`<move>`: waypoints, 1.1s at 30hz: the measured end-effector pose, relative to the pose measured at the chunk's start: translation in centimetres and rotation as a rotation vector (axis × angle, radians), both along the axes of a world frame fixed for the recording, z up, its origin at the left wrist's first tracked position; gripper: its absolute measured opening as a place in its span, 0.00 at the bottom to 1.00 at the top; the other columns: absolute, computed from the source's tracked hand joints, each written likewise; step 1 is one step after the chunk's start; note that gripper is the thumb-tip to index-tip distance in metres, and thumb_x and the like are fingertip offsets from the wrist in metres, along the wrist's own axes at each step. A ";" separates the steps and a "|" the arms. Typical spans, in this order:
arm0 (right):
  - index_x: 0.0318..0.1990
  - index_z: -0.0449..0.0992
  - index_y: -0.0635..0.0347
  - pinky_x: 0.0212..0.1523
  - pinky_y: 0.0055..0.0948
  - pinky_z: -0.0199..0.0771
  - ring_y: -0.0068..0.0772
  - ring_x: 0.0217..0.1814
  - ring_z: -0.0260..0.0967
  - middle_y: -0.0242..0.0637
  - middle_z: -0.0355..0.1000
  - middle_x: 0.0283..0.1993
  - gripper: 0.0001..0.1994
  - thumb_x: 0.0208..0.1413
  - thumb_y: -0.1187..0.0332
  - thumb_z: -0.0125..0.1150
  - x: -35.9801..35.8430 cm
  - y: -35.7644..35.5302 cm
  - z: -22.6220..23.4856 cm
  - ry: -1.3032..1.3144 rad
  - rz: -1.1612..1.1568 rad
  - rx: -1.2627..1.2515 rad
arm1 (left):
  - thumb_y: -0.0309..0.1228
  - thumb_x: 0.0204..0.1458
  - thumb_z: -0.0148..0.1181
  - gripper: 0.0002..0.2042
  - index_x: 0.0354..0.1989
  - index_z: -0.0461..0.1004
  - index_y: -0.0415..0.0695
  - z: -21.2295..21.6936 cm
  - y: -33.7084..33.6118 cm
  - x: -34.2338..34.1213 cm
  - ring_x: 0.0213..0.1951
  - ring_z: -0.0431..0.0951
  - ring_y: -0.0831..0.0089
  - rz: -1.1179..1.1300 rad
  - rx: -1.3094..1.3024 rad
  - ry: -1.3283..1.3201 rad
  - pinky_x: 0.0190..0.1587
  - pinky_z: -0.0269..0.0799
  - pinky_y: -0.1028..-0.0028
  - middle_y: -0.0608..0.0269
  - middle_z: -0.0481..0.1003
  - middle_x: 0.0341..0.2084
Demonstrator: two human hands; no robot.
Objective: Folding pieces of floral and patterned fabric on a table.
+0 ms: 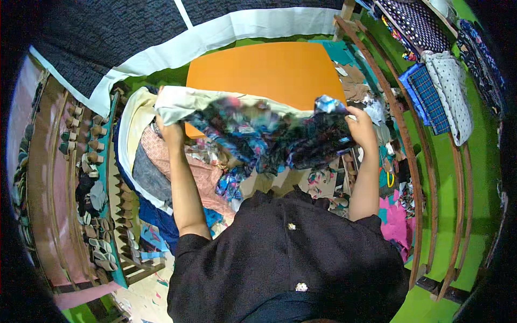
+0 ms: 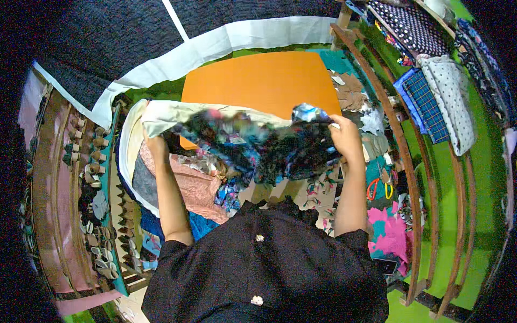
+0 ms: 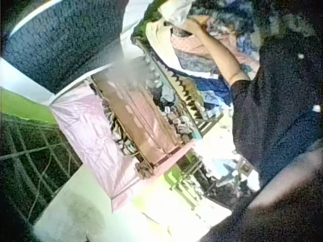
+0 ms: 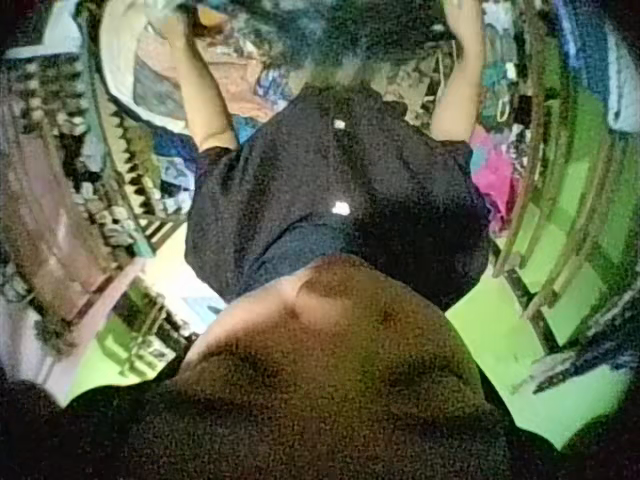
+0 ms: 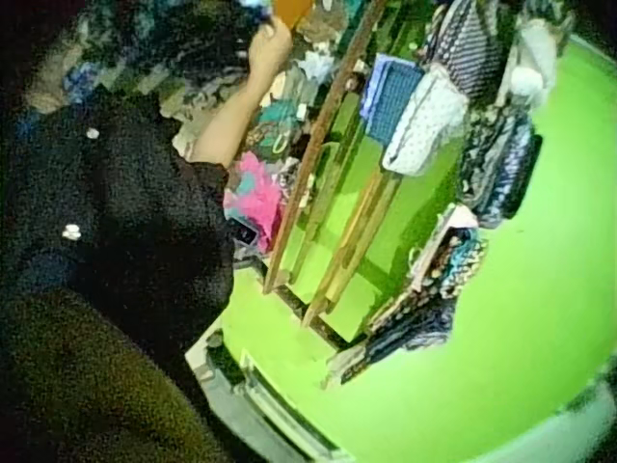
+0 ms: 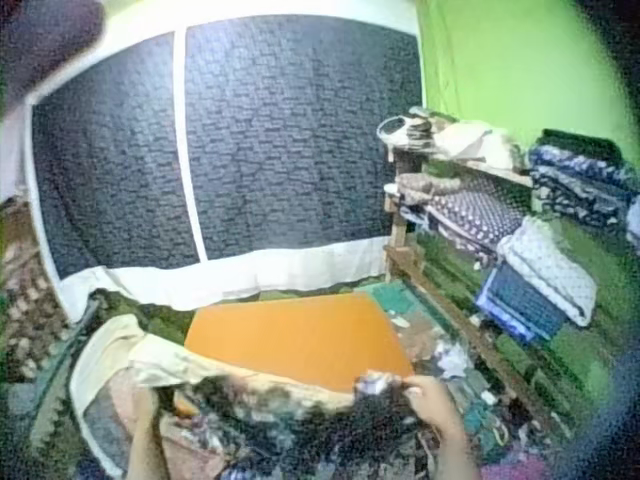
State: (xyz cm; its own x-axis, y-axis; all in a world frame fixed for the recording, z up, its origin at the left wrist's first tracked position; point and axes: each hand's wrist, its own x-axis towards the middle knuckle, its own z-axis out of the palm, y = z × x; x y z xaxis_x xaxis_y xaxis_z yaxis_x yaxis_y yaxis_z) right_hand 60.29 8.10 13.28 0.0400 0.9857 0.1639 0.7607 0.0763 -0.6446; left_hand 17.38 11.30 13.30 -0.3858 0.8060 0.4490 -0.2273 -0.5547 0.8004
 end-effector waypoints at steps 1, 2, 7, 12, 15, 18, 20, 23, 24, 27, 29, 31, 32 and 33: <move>0.39 0.71 0.64 0.40 0.32 0.65 0.43 0.40 0.68 0.49 0.70 0.36 0.13 0.44 0.72 0.51 0.0 -0.5 -0.1 0.056 -0.010 0.044 | 0.29 0.52 0.38 0.18 0.52 0.59 0.36 -0.8 -0.1 -1.4 0.50 0.62 0.69 0.068 -0.094 -0.015 0.52 0.55 0.74 0.56 0.62 0.50; 0.39 0.71 0.65 0.40 0.31 0.65 0.43 0.40 0.69 0.48 0.71 0.36 0.13 0.44 0.72 0.51 0.0 -0.9 -0.1 0.113 -0.020 0.087 | 0.31 0.52 0.39 0.18 0.51 0.60 0.37 -2.2 -0.1 -3.6 0.48 0.65 0.69 0.136 -0.187 -0.030 0.51 0.58 0.75 0.57 0.64 0.47; 0.36 0.72 0.65 0.41 0.29 0.64 0.36 0.39 0.69 0.43 0.72 0.35 0.12 0.40 0.75 0.55 0.4 -1.3 -1.5 0.215 0.062 -0.030 | 0.31 0.52 0.41 0.17 0.49 0.61 0.37 -1.5 -0.7 -2.2 0.43 0.68 0.71 0.176 -0.121 0.303 0.46 0.62 0.76 0.58 0.67 0.43; 0.36 0.69 0.64 0.46 0.26 0.60 0.28 0.43 0.63 0.38 0.68 0.37 0.17 0.33 0.75 0.58 0.7 -4.0 2.8 0.214 0.646 -0.359 | 0.25 0.47 0.47 0.11 0.37 0.69 0.35 -0.2 -1.6 -3.3 0.31 0.72 0.71 0.293 0.019 0.089 0.37 0.69 0.76 0.56 0.72 0.31; 0.36 0.62 0.62 0.47 0.25 0.57 0.28 0.42 0.58 0.33 0.60 0.33 0.19 0.30 0.75 0.54 3.2 -6.0 5.0 0.192 0.585 -0.231 | 0.28 0.47 0.47 0.09 0.34 0.67 0.36 3.0 -3.5 -4.6 0.27 0.73 0.70 0.403 0.164 0.121 0.32 0.73 0.73 0.55 0.71 0.28; 0.37 0.59 0.59 0.36 0.17 0.55 0.22 0.34 0.53 0.29 0.55 0.30 0.19 0.30 0.77 0.47 4.7 -5.4 4.3 0.406 0.310 -0.198 | 0.34 0.47 0.50 0.15 0.41 0.62 0.40 0.0 -2.5 -10.5 0.28 0.73 0.73 0.371 0.081 0.378 0.29 0.72 0.76 0.57 0.71 0.29; 0.37 0.59 0.59 0.34 0.16 0.55 0.19 0.33 0.53 0.27 0.54 0.30 0.18 0.32 0.77 0.45 3.5 -3.8 4.2 0.457 0.243 -0.201 | 0.34 0.44 0.52 0.14 0.37 0.66 0.39 2.6 -2.4 -1.0 0.29 0.73 0.73 -0.143 0.328 0.405 0.30 0.70 0.76 0.58 0.72 0.28; 0.31 0.64 0.63 0.31 0.18 0.58 0.20 0.31 0.57 0.29 0.59 0.27 0.11 0.33 0.78 0.45 0.9 -1.6 3.2 0.372 0.378 -0.075 | 0.27 0.36 0.56 0.09 0.28 0.71 0.38 5.1 -3.2 6.9 0.30 0.74 0.72 -0.418 0.096 0.656 0.33 0.69 0.75 0.59 0.73 0.26; 0.28 0.65 0.65 0.31 0.19 0.58 0.20 0.30 0.58 0.30 0.61 0.26 0.09 0.33 0.79 0.46 -0.3 -1.4 3.6 0.358 0.450 -0.109 | 0.24 0.34 0.56 0.08 0.27 0.73 0.39 4.9 -3.6 8.6 0.31 0.74 0.73 -0.496 0.057 0.684 0.34 0.69 0.76 0.60 0.74 0.26; 0.26 0.70 0.65 0.30 0.18 0.61 0.21 0.30 0.63 0.31 0.67 0.27 0.08 0.32 0.79 0.49 -3.2 -1.8 4.7 0.440 0.580 -0.127 | 0.24 0.33 0.58 0.10 0.29 0.72 0.38 4.4 -4.5 11.2 0.32 0.75 0.72 -0.516 0.116 0.837 0.36 0.69 0.76 0.59 0.74 0.28; 0.26 0.70 0.64 0.31 0.18 0.62 0.20 0.30 0.65 0.31 0.68 0.27 0.08 0.33 0.79 0.51 -4.6 -2.5 4.7 0.513 0.602 -0.123 | 0.24 0.34 0.57 0.10 0.29 0.72 0.39 4.6 -5.1 12.2 0.33 0.75 0.71 -0.539 0.117 0.894 0.37 0.69 0.75 0.60 0.74 0.28; 0.27 0.70 0.64 0.33 0.18 0.64 0.21 0.32 0.68 0.31 0.70 0.28 0.06 0.36 0.79 0.56 -6.0 -3.7 5.8 0.860 0.581 -0.294 | 0.23 0.33 0.58 0.10 0.28 0.72 0.39 5.1 -6.1 13.2 0.32 0.75 0.71 -0.590 0.102 0.901 0.35 0.68 0.75 0.60 0.74 0.27; 0.28 0.70 0.64 0.34 0.19 0.66 0.22 0.32 0.69 0.32 0.71 0.28 0.06 0.38 0.78 0.58 -6.3 -3.7 6.0 0.978 0.659 -0.367 | 0.23 0.32 0.59 0.10 0.28 0.72 0.40 5.3 -6.4 13.5 0.31 0.75 0.71 -0.616 0.096 0.911 0.33 0.68 0.76 0.60 0.74 0.26; 0.28 0.71 0.64 0.34 0.19 0.66 0.22 0.32 0.68 0.32 0.71 0.28 0.06 0.38 0.79 0.57 -6.6 -3.5 5.3 0.904 0.709 -0.303 | 0.22 0.32 0.59 0.10 0.27 0.72 0.40 5.0 -6.2 13.8 0.28 0.74 0.73 -0.582 0.179 0.944 0.30 0.68 0.77 0.59 0.74 0.24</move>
